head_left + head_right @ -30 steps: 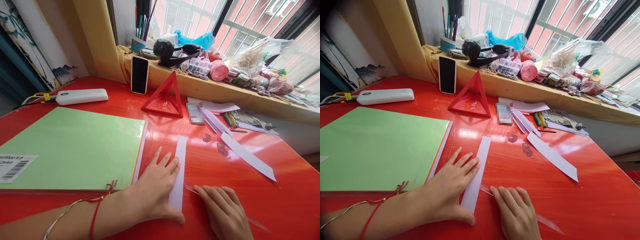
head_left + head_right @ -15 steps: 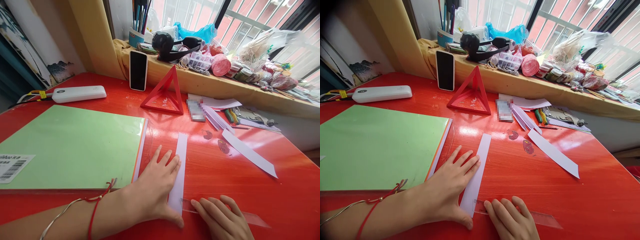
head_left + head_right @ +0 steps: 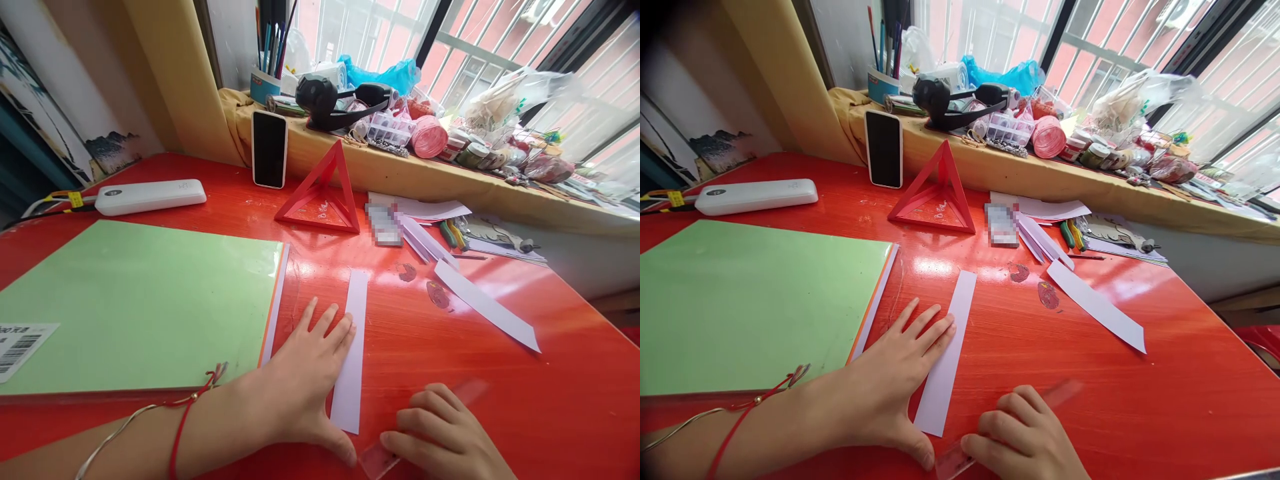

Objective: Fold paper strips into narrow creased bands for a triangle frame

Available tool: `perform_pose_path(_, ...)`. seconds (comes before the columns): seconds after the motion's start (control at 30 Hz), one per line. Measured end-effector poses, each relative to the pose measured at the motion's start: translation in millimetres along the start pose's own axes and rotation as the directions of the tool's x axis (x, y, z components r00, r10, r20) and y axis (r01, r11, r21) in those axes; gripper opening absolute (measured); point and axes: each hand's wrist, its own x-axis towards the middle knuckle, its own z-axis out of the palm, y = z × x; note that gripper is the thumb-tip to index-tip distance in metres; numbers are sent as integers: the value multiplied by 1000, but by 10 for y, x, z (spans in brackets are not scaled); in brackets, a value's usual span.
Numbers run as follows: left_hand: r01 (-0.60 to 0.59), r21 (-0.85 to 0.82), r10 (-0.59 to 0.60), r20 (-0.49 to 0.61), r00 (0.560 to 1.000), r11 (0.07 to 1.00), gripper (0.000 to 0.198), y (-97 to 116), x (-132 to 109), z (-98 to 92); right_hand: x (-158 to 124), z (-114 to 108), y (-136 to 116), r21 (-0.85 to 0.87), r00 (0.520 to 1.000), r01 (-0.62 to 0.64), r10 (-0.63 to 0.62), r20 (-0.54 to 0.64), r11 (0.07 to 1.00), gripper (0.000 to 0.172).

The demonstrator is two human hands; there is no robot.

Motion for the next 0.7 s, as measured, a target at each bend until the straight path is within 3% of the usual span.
perform_pose_path(0.07, 14, -4, -14, 15, 1000, 1000, 118, 19, 4, -9, -32, -96, 98, -18, 999, -31, 32, 13, 999, 34)
perform_pose_path(0.13, 17, 1, -17, 25, 1000, 1000, 114, 30, 10, -23, -68, -169, 258, -139, 994, -102, 105, 15, 985, 30)
perform_pose_path(0.23, -1, 49, 0, 6, 1000, 999, 102, 27, 13, -71, -99, -189, 602, -425, 973, -227, 226, -52, 876, 43)
perform_pose_path(0.3, -25, 102, 27, -15, 1000, 994, 92, 25, 4, -129, -89, -163, 837, -557, 962, -233, 272, -12, 797, 42)
perform_pose_path(0.37, -56, 151, 61, -27, 998, 987, 83, 34, -13, -196, -38, -143, 1010, -594, 952, -206, 299, 60, 778, 40)
perform_pose_path(0.47, -106, 238, 113, -17, 993, 965, 57, 56, -32, -279, 141, -142, 1066, -582, 951, -174, 289, 111, 795, 34)
perform_pose_path(0.57, -124, 301, 131, -1, 991, 946, 30, 68, -39, -320, 437, -123, 903, -523, 957, -100, 226, 182, 846, 29)
perform_pose_path(0.7, -119, 328, 123, 7, 992, 937, 15, 88, -70, -343, 851, -36, 628, -166, 897, 53, 26, 442, 985, 49)
